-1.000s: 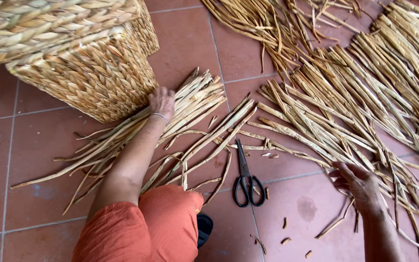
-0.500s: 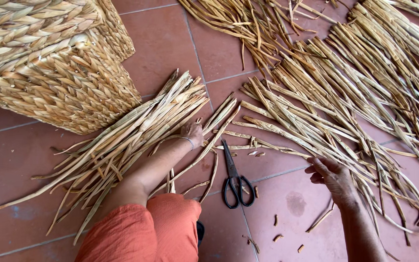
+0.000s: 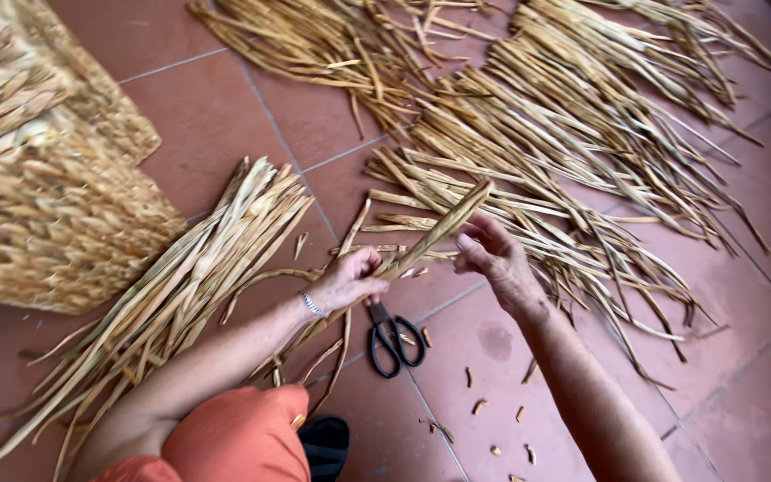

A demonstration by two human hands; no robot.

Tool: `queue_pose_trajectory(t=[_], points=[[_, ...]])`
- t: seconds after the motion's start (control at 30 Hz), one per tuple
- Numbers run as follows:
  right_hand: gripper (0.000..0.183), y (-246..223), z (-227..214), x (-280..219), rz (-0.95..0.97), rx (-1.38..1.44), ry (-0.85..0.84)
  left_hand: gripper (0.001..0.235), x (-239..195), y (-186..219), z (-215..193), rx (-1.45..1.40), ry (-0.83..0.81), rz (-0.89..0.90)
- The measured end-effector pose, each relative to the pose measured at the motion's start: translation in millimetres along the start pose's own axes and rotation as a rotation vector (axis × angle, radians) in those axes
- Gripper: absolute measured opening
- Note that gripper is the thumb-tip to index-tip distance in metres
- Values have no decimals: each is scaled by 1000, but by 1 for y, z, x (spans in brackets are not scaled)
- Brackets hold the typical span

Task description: The person sits on a tiled floor and prepares dried palm leaves for weaving. They use scissors to trim the ends of the leaves and peel off outer layers by hand. The prepared leaves are gathered into bundles.

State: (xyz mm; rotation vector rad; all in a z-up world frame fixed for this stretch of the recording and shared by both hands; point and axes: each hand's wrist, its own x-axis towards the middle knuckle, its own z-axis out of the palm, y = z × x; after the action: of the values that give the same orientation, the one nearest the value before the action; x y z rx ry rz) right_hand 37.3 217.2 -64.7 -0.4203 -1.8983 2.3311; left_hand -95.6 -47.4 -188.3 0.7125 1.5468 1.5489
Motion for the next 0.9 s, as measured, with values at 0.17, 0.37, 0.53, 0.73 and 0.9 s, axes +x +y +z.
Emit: queue_pose_trajectory(t=[0.17,0.37,0.53,0.73,0.9], points=[[19,3,-5,-8,-86,-93,124,35,-15,24,20,245,-68,135],[13,7,20,-16,-78,-112,66,45,-8,68,45,612,165,585],[15,26,38,-4,-95,-34,50,31,-1,80,43,537,332,245],[33,143,42,16,174,-1073,-195,18,-11,100,0,0,325,115],[49,252,74,-29,198,-1402,-161,23,-10,95,-14,-163,347,78]])
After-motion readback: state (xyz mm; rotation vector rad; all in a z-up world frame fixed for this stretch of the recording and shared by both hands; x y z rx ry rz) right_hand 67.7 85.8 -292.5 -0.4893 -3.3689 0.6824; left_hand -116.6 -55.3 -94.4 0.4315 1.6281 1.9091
